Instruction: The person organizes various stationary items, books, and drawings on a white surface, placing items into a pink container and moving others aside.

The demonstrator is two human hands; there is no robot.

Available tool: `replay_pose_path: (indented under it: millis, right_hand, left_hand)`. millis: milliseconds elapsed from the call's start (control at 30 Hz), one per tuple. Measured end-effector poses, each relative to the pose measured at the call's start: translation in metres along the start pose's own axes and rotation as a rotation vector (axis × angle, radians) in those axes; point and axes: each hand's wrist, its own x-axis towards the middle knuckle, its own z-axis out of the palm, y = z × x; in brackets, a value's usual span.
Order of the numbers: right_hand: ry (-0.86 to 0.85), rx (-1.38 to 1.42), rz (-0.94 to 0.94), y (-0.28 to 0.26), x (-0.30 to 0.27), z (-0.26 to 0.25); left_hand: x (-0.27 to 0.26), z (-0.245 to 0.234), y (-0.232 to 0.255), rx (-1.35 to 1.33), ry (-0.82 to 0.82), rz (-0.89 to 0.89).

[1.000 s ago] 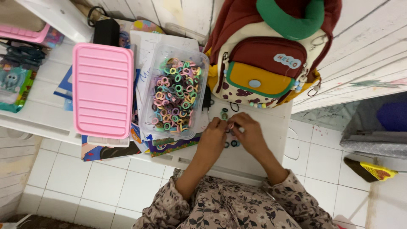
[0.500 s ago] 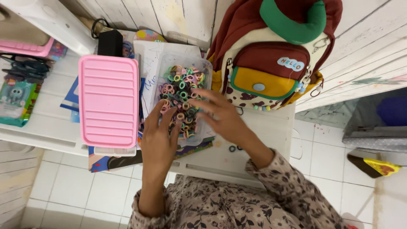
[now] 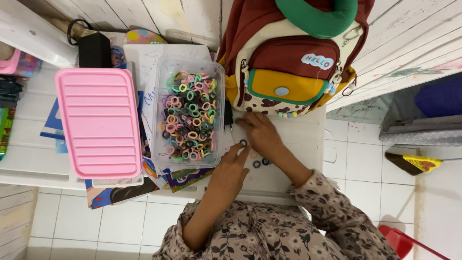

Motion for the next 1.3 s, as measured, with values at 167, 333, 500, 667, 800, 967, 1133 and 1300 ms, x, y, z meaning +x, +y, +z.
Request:
replay_pose_path:
  millis: [167,333,500,667,800,967,1133,1300]
  right_hand:
    - [-0.234,0.283,0.277,0.005,-0.027,-0.04]
    - [-0.244,0.32,0.25,-0.011,-0.035,-0.055]
    - [-0.185,0.294,0.307,-0.006,-0.042,-0.036]
    - [-0.142,0.384,0.301,-0.003,-0.043,-0.026]
    - [-0.111,0.468,0.333,-0.006,-0.039,-0.029]
    - [-0.078,0.521,0.369,-0.008,-0.033,-0.039]
    - [-0.013,0.484,0.337,-0.01,-0.019,-0.059]
    - [0.155,0.6,0.332,-0.03,0.002,-0.097]
  left_hand:
    - [0.003,0.018,-0.015,0.035,-0.093,-0.164]
    - [0.024,0.045,-0.024,0.127,-0.08,-0.208]
    - [0.037,0.065,-0.033,0.124,0.007,-0.182]
    - [0.047,0.077,-0.046,0.137,0.145,-0.15]
    - [0.046,0.076,-0.048,0.022,0.187,-0.151]
    - [0.042,0.063,-0.034,-0.104,0.248,-0.135]
    - [0.034,0.038,-0.01,-0.105,0.271,-0.097]
    - [-0.001,-0.014,0.014,-0.141,0.357,-0.041]
